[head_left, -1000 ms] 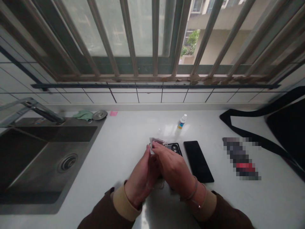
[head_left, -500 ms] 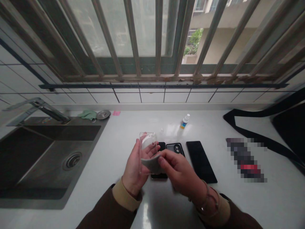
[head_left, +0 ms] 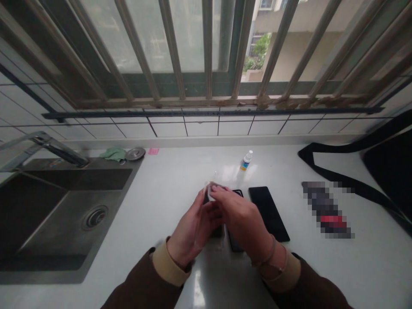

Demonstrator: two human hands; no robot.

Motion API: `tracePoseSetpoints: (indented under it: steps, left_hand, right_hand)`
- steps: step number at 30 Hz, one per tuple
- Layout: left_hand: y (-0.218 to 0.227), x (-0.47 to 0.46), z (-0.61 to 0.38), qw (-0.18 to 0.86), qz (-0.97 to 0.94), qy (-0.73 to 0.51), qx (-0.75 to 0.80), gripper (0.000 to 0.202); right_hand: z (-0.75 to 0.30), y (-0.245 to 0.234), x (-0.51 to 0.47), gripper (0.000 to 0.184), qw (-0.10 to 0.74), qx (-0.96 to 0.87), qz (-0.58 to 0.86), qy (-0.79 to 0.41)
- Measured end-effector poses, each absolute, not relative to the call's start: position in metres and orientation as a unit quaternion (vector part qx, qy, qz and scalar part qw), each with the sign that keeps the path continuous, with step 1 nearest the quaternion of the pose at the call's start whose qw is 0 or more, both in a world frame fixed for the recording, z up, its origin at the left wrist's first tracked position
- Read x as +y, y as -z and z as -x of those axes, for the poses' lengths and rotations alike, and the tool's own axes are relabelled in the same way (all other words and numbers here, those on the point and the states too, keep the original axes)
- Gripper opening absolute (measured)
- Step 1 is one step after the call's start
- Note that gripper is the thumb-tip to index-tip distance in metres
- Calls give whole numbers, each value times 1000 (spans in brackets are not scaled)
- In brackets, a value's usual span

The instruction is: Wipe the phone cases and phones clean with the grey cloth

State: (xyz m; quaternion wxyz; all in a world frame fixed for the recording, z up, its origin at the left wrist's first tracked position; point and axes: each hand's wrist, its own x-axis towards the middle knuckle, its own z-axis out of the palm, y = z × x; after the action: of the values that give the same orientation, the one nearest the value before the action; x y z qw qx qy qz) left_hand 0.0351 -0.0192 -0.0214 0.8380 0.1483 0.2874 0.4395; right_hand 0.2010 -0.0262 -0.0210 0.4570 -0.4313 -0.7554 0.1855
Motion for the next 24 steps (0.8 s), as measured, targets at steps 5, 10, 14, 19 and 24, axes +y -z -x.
tracePoseSetpoints:
  steps: [5,10,14,19,24]
  left_hand:
    - [25,-17,-31,787,-113,-501,341,45]
    - [19,-10,-18,771,-120,-493,384,53]
    - [12,-6,-18,774,-100,-516,353,49]
    - [11,-9,-23,790,-117,-507,324,49]
    - [14,-17,-31,838,-137,-449,277,48]
  right_hand:
    - [-188,32,-28,40,349,-854,347,-171]
    - [-186,17,-37,29,311,-859,303,-269]
    - [-194,1,-39,22,310,-781,332,-429]
    - [-202,2,-33,27,517,-565,503,-401]
    - [-199,17,-29,32,506,-677,496,-200]
